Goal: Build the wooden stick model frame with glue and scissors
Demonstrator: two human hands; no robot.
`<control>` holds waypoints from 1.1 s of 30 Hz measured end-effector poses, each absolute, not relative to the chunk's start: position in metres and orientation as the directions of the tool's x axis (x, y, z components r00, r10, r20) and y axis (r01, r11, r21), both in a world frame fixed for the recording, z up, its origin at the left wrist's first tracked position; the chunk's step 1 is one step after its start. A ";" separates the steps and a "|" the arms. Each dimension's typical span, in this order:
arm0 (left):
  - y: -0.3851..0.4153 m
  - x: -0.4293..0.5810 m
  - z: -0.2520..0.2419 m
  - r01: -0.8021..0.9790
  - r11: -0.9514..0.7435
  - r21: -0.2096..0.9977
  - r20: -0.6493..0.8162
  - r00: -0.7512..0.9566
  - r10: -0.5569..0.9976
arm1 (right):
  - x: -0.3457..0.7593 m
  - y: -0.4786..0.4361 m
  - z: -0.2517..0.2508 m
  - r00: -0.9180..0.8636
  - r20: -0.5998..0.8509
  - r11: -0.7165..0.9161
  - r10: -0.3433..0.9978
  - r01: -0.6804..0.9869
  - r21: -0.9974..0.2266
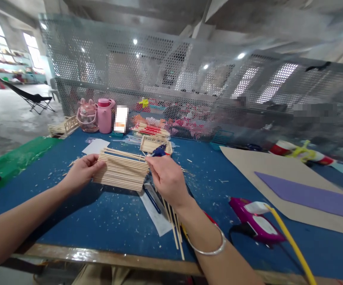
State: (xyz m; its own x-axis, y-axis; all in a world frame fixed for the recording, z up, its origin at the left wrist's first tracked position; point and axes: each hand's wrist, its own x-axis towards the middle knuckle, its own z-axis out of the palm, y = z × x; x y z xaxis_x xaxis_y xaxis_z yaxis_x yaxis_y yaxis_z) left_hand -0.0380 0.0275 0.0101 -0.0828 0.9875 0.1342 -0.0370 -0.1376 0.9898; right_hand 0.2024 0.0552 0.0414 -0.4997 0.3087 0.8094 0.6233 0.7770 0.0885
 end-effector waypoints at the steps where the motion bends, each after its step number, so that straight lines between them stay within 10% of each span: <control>1: 0.028 -0.038 0.010 -0.037 -0.138 0.990 0.135 -0.080 0.988 | 0.202 0.055 0.042 -0.508 0.810 0.783 0.291 0.613 0.103; 33: 0.028 -0.036 0.013 -0.122 -0.087 0.989 0.073 -0.116 0.991 | 0.192 0.060 0.036 -0.539 0.784 0.754 0.308 0.641 0.145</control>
State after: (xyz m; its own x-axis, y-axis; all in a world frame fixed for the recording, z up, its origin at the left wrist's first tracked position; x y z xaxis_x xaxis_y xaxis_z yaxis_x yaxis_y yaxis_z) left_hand -0.0358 0.0277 0.0135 -0.1164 0.9905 0.0725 -0.1218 -0.0867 0.9888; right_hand 0.1918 0.0601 0.0358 -0.5388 0.3079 0.7841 0.6413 0.7535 0.1448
